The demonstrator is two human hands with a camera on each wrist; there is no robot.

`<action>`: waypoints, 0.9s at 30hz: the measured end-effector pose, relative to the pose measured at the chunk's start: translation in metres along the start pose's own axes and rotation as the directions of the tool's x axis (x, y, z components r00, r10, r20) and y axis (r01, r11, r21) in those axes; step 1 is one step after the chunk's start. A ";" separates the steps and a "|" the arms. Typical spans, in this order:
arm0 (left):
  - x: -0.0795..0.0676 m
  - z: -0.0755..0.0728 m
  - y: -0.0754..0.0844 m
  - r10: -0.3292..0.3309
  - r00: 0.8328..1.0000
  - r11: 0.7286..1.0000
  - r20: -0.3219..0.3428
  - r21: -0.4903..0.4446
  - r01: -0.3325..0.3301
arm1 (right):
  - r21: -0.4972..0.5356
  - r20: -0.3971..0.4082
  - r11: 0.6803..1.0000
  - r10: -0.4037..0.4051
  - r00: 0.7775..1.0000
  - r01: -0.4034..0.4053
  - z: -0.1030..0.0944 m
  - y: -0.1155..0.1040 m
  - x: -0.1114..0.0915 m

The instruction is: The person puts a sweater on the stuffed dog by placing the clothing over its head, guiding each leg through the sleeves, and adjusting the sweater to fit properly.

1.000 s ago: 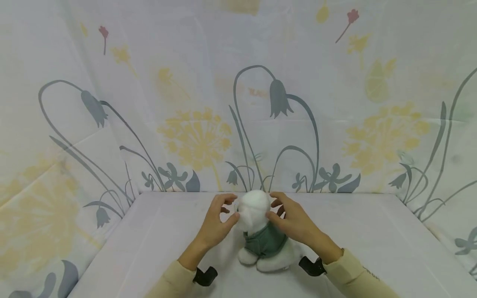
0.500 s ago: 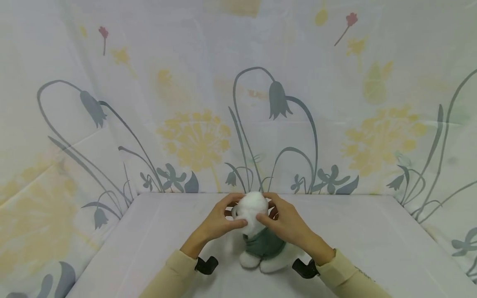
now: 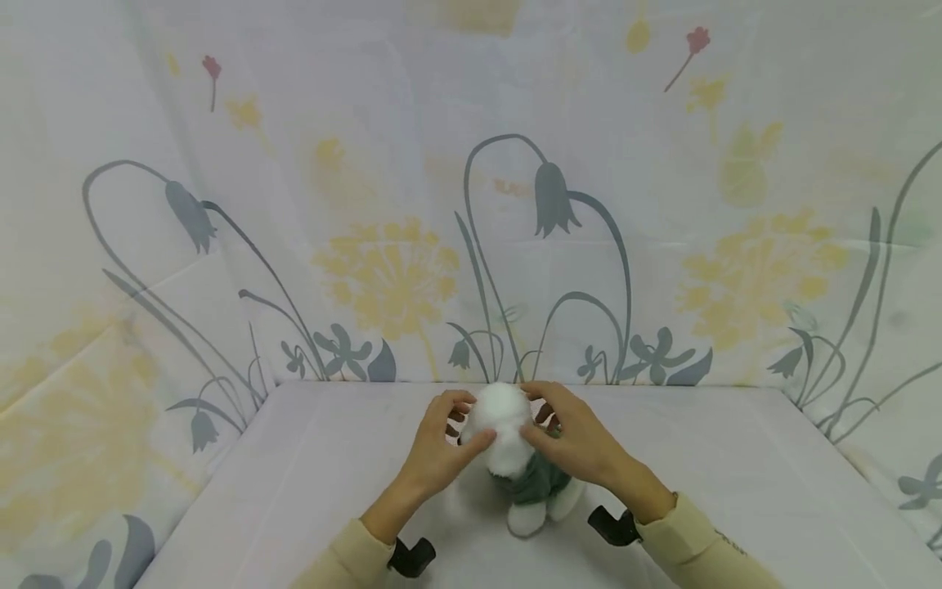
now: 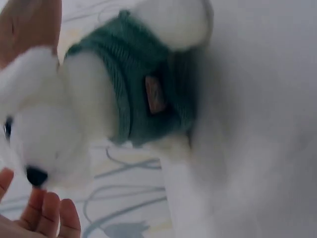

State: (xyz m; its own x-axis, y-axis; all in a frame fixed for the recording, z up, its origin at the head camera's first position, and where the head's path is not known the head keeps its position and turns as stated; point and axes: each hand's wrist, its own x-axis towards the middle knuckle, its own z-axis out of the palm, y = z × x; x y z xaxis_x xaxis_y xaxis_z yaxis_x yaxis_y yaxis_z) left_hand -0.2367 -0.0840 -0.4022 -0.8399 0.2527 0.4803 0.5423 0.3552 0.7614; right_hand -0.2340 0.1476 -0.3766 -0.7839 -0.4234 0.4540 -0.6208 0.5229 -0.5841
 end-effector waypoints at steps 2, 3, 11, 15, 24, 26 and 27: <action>0.006 -0.007 -0.008 -0.001 0.999 0.999 0.051 -0.051 0.004 | -0.021 -0.038 1.000 0.016 0.999 -0.017 0.003 -0.004 -0.004; 0.010 -0.011 -0.011 -0.002 0.996 0.996 0.090 -0.088 0.010 | -0.022 -0.049 0.999 0.032 0.998 -0.033 0.005 -0.007 -0.006; 0.026 -0.017 -0.020 -0.022 0.922 0.966 0.386 -0.230 0.119 | -0.025 -0.081 0.991 0.129 0.988 -0.132 0.025 -0.017 -0.012; 0.024 -0.020 0.002 -0.040 0.934 0.964 0.355 -0.230 0.129 | -0.041 -0.114 0.996 0.079 0.990 -0.084 0.028 -0.018 -0.011; 0.011 -0.002 0.004 -0.178 0.980 0.965 0.090 -0.178 0.192 | 0.050 -0.018 0.994 -0.096 0.995 0.096 0.015 0.001 -0.002; 0.007 0.000 0.008 -0.177 0.983 0.973 0.050 -0.143 0.183 | 0.086 0.043 0.991 -0.110 0.993 0.106 0.008 0.008 0.000; 0.005 0.001 0.009 -0.171 0.985 0.976 0.040 -0.128 0.174 | 0.104 0.070 0.989 -0.115 0.991 0.107 0.005 0.010 0.001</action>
State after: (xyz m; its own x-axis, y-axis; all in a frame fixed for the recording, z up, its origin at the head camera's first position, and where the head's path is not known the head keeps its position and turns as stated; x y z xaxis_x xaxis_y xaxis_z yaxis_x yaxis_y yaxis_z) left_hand -0.2363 -0.0787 -0.3935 -0.9186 0.2244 0.3254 0.3802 0.2761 0.8828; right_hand -0.2405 0.1484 -0.3855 -0.7049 -0.5311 0.4701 -0.6968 0.3950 -0.5987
